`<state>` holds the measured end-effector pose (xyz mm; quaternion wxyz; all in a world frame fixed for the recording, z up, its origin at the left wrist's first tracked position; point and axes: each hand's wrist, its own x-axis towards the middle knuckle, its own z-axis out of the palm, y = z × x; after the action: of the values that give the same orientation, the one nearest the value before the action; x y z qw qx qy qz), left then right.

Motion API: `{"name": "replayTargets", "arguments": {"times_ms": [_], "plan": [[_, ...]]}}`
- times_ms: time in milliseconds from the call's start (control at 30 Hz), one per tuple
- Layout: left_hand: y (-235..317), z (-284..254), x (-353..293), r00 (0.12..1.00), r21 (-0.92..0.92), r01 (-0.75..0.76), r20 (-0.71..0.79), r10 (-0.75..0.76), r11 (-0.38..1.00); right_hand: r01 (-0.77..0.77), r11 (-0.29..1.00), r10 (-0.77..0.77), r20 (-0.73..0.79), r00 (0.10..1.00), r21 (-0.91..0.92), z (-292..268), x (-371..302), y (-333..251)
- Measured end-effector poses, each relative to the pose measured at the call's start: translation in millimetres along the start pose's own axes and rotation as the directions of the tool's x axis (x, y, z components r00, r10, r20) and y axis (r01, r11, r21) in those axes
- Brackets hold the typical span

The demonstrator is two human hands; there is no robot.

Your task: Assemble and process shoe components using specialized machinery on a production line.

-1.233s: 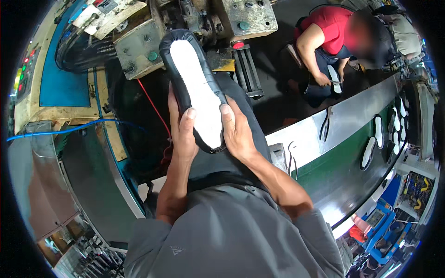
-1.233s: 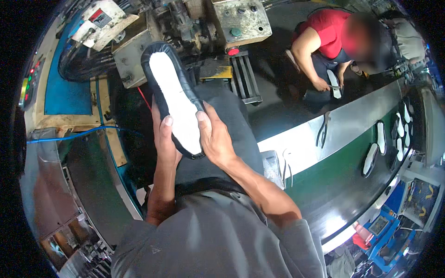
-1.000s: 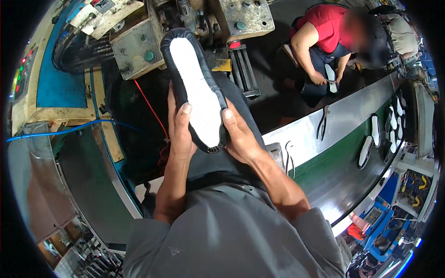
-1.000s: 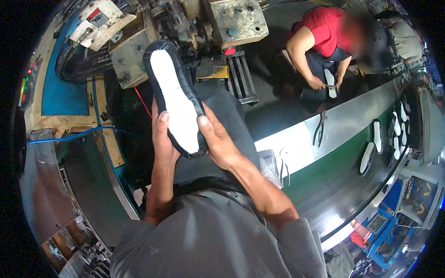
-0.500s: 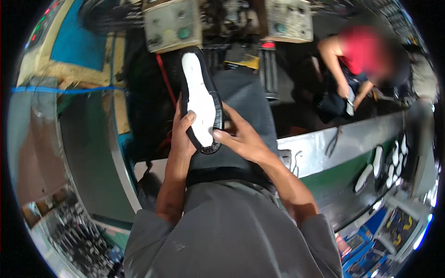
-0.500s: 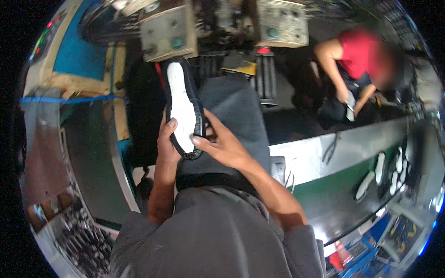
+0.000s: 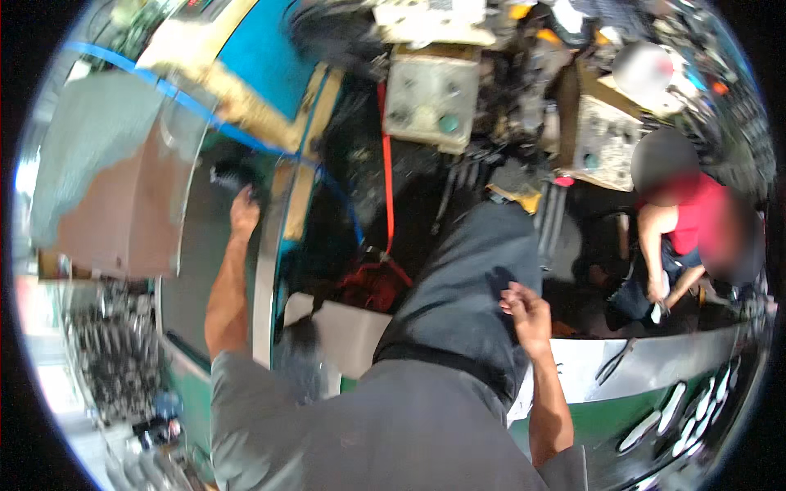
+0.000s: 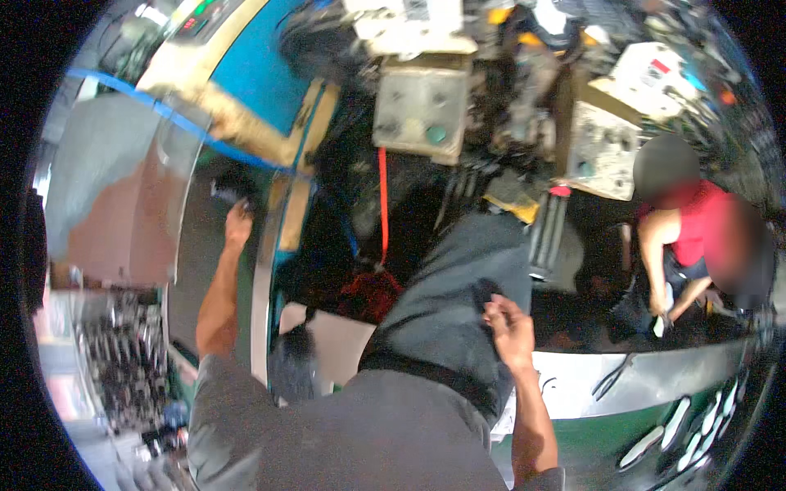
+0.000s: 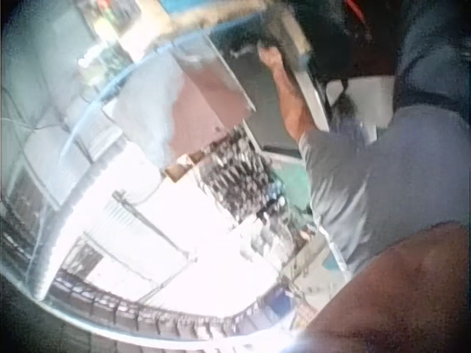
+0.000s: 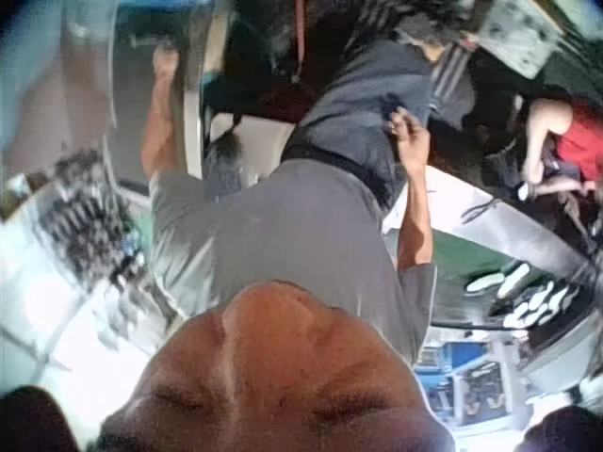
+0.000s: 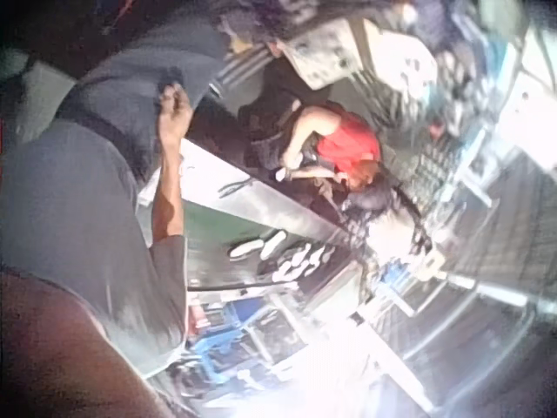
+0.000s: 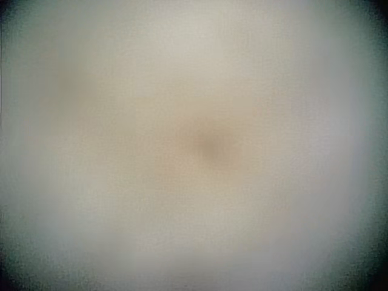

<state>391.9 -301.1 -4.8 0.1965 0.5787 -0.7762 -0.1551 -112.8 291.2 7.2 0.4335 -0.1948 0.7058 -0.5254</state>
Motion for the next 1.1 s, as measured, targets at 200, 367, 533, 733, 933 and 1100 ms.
{"name": "replayTargets", "arguments": {"times_ms": [200,367,533,733,933,1100], "plan": [[116,66,18,0.913,-0.169,-0.182,0.337,0.230,0.969,0.150,0.578,-0.352,-0.079,0.933,-0.802,4,58,-7],[287,64,52,0.809,-0.076,-0.572,0.110,0.577,0.817,-0.124,0.638,-0.040,-0.194,0.980,-0.760,-2,100,17],[410,79,124,0.752,-0.018,-0.621,-0.293,0.590,0.783,-0.254,0.651,0.121,-0.233,0.965,-0.715,0,105,24],[413,136,196,0.868,-0.017,-0.292,-0.424,0.258,0.956,-0.277,0.651,0.127,-0.258,0.958,-0.707,8,98,9],[442,143,141,0.711,0.433,-0.419,-0.390,0.585,0.798,-0.315,0.632,0.124,-0.309,0.943,-0.708,0,105,18],[423,135,150,0.555,0.664,-0.512,-0.229,0.800,0.545,-0.030,0.676,-0.147,-0.175,0.974,-0.736,-19,124,25]]}}
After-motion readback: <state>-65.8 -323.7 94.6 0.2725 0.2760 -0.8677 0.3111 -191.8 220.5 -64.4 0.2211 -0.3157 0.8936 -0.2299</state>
